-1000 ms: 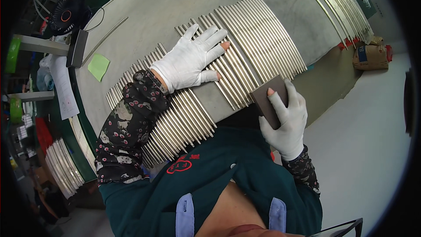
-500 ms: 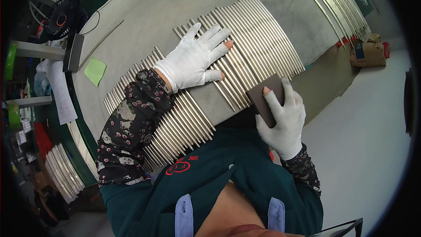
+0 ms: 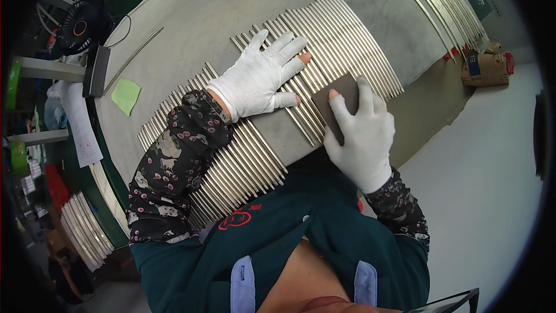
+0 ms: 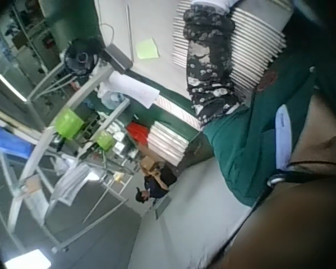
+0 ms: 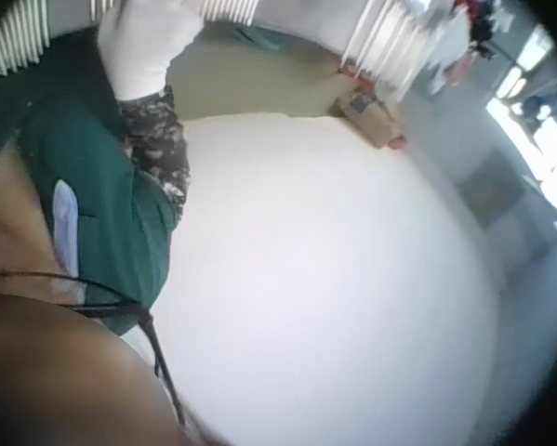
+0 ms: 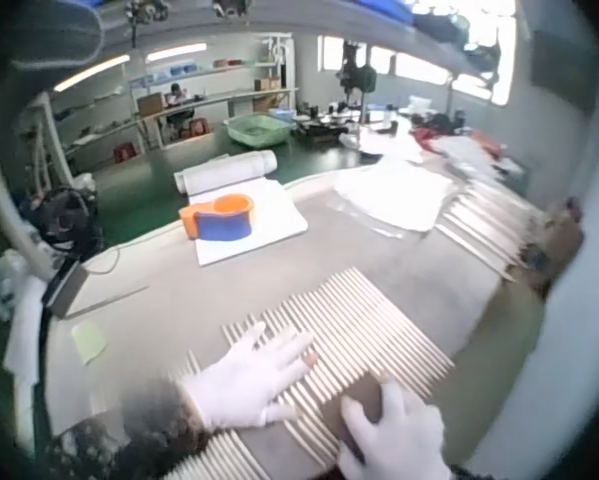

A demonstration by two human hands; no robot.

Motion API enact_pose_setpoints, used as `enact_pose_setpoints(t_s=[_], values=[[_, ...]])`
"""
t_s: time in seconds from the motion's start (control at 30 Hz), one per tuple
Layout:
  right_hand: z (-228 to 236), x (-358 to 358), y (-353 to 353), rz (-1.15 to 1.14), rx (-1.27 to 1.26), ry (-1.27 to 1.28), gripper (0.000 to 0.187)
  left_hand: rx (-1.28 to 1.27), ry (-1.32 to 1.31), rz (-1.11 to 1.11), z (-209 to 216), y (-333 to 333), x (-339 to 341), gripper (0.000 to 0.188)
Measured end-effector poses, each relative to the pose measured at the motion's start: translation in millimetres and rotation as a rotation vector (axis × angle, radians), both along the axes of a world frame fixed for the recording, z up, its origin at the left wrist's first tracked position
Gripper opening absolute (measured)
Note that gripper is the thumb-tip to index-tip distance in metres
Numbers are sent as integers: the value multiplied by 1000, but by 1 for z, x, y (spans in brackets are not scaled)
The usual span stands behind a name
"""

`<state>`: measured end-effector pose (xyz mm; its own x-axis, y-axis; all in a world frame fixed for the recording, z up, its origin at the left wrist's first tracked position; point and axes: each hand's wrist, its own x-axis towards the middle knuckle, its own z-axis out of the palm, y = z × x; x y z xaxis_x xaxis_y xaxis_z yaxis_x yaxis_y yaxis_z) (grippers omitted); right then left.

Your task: Using a sanding block to smooth or polish the ends of a bundle of thin metal rods on a workbench.

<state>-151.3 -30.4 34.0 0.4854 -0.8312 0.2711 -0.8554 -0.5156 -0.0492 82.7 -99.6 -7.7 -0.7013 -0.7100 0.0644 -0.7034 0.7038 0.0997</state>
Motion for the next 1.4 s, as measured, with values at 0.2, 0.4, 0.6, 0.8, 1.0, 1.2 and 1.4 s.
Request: enact_pose_setpoints(t_s=[0.2,0.4,0.6,0.8,1.0,1.2,1.4], values=[[5,-33,32,-33,74,-24,57,1,-51,5,-1,-1,0,85],[5,-63,52,-120,104,-174,58,-2,-64,15,2,9,7,85],[4,-56,51,-47,155,-200,62,50,-77,31,7,19,14,85],[1,-49,49,6,155,-215,64,40,-88,46,8,27,18,85],[-6,-34,42,10,115,-199,64,11,-67,37,2,22,19,85],[-5,-26,37,0,126,-212,63,26,-72,49,3,22,16,86],[-6,-20,32,16,72,-149,59,22,-60,42,2,22,15,85]])
